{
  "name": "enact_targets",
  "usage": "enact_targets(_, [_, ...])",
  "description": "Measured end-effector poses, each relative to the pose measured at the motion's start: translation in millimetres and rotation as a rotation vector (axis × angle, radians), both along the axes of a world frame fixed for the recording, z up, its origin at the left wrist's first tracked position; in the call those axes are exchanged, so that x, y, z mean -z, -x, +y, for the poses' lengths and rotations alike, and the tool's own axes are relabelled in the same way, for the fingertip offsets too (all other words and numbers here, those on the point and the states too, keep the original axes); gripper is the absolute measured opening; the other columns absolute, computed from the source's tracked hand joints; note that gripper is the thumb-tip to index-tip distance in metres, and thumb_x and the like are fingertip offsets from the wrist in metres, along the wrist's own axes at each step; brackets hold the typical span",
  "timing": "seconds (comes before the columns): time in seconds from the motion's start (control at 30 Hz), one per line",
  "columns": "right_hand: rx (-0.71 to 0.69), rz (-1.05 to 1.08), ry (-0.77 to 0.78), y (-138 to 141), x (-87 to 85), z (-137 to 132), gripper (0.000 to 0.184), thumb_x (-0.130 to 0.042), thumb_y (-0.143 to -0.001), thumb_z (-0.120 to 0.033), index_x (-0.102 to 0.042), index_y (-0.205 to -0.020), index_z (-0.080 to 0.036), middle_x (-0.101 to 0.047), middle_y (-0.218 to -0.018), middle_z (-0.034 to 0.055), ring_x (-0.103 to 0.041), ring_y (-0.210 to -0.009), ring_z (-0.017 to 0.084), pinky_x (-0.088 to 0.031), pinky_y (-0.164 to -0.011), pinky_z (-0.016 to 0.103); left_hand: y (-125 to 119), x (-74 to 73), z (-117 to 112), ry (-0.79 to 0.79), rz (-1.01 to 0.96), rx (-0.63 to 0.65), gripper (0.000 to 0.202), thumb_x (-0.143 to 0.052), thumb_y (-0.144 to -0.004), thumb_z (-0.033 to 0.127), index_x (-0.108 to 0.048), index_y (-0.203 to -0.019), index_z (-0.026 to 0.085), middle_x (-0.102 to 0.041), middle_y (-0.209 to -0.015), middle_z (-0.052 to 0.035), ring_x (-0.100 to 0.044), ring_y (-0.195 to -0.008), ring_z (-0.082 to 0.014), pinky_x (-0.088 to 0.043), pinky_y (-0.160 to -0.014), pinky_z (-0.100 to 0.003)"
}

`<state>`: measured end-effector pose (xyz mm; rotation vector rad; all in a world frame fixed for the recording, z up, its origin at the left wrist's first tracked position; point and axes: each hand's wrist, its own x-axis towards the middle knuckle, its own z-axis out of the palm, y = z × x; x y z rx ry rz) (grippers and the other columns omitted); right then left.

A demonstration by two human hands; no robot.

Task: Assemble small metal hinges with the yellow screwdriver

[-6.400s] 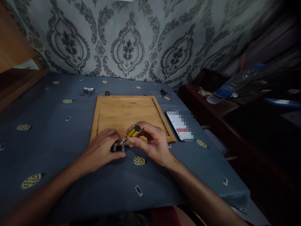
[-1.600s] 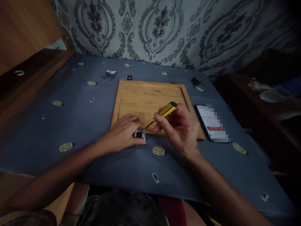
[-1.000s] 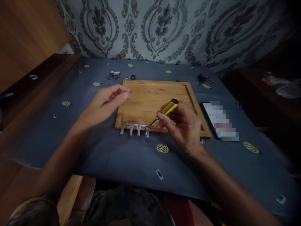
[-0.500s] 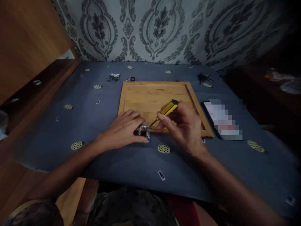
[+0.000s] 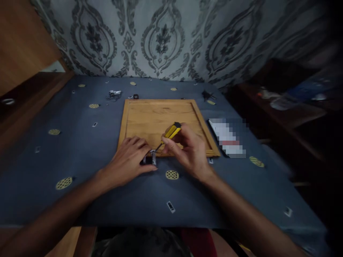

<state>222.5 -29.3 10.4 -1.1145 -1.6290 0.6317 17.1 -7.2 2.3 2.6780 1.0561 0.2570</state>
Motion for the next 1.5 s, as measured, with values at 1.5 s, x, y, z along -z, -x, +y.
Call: enact_targets(1.5, [0.101,0.152,-0.039,3,-4.6,-9,0.017,-0.077,-0.090,-0.036,-0.063,-0.089,-0.026,-0.068,-0.086,-0.0007,-0.067,-0.053,0.011,-0.058,-0.051,0.027,-3,0.0,2,0.085,-0.053,-0.020,0.036,-0.078,-0.088,0.048,-0.070,-0.105,0.017,-0.066,-0.106,-0.0071,-0.059,-0.106,-0.0279,-0.045,-0.093,-0.041])
